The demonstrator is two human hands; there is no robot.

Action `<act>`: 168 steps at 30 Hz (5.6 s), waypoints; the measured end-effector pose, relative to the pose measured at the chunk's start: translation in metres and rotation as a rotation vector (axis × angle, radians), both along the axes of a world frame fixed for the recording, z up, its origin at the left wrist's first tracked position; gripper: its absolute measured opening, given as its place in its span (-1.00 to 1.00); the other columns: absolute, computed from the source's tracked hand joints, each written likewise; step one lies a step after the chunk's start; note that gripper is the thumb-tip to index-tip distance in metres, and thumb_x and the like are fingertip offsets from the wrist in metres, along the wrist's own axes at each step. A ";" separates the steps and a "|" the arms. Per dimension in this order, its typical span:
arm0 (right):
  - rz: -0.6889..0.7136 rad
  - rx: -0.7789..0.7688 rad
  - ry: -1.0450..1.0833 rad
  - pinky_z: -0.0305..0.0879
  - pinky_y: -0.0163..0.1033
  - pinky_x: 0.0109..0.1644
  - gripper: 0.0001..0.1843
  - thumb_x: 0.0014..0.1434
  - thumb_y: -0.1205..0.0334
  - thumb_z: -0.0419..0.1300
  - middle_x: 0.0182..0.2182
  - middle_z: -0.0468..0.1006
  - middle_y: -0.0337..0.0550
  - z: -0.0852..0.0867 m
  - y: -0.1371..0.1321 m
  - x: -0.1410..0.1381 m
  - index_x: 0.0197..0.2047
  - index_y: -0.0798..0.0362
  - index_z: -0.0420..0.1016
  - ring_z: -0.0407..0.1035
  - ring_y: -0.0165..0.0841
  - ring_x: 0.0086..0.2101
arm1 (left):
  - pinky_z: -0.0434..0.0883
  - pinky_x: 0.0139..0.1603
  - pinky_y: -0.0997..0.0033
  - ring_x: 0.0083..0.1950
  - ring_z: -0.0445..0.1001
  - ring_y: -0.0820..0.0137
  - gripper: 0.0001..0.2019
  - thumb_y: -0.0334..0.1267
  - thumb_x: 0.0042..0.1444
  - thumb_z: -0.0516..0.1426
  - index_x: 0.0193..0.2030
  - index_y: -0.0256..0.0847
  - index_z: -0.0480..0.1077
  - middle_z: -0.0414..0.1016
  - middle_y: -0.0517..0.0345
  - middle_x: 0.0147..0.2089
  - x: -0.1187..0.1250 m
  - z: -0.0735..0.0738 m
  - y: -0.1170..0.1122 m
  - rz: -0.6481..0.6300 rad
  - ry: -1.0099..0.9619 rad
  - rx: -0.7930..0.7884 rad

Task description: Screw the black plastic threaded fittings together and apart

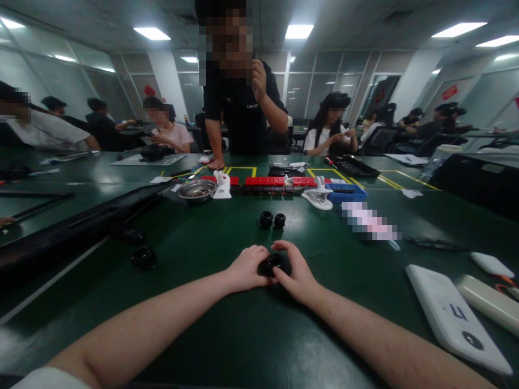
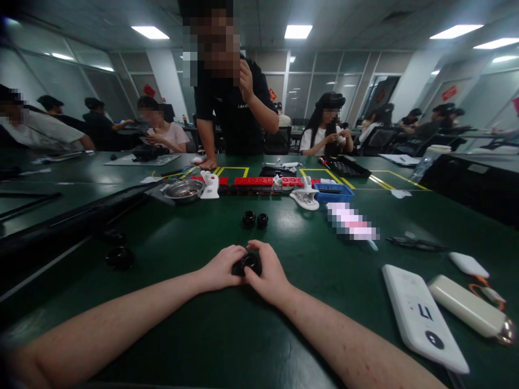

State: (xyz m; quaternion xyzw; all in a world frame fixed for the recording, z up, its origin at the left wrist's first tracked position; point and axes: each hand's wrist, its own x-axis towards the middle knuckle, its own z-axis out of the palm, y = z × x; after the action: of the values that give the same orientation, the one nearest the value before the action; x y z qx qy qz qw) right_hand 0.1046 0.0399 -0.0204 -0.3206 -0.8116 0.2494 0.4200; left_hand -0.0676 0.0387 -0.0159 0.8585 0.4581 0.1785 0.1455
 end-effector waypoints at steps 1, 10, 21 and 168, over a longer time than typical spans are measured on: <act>-0.027 0.010 -0.003 0.16 -0.06 0.03 -0.49 -0.04 0.34 0.09 -0.12 0.29 -0.04 0.001 0.000 0.000 0.02 0.06 0.08 0.21 -0.24 -0.09 | 0.26 -0.16 0.27 -0.17 0.28 0.26 -0.63 0.00 -0.13 0.16 -0.25 -0.20 0.28 0.32 0.10 -0.18 0.000 0.000 0.000 0.002 0.002 0.000; -0.071 0.008 -0.054 0.22 -0.04 -0.04 -0.50 -0.07 0.35 0.11 -0.22 0.34 -0.09 -0.001 0.000 -0.002 -0.02 0.05 0.12 0.27 -0.25 -0.18 | 0.26 -0.16 0.26 -0.16 0.28 0.26 -0.64 -0.02 -0.10 0.15 -0.21 -0.20 0.30 0.32 0.11 -0.18 0.001 0.004 -0.003 -0.008 0.001 -0.014; -0.173 0.018 -0.083 0.24 -0.02 -0.10 -0.48 -0.09 0.23 0.20 -0.27 0.34 -0.09 0.000 0.000 -0.004 -0.04 0.08 0.15 0.28 -0.22 -0.23 | 0.27 -0.19 0.29 -0.20 0.28 0.27 -0.64 -0.02 -0.14 0.17 -0.27 -0.21 0.30 0.32 0.12 -0.22 -0.001 -0.002 0.000 0.002 0.001 0.027; -0.020 0.006 -0.024 0.19 -0.07 0.00 -0.54 -0.03 0.39 0.05 -0.17 0.32 -0.07 0.000 -0.002 0.000 -0.01 0.06 0.12 0.24 -0.27 -0.13 | 0.25 -0.17 0.26 -0.16 0.27 0.25 -0.62 0.02 -0.12 0.16 -0.24 -0.20 0.29 0.31 0.11 -0.18 -0.001 0.000 0.000 -0.012 -0.012 -0.022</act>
State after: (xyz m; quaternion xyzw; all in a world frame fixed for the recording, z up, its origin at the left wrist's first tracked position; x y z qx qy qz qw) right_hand 0.1045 0.0382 -0.0208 -0.3306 -0.8140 0.2388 0.4137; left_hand -0.0689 0.0385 -0.0162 0.8585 0.4541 0.1776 0.1587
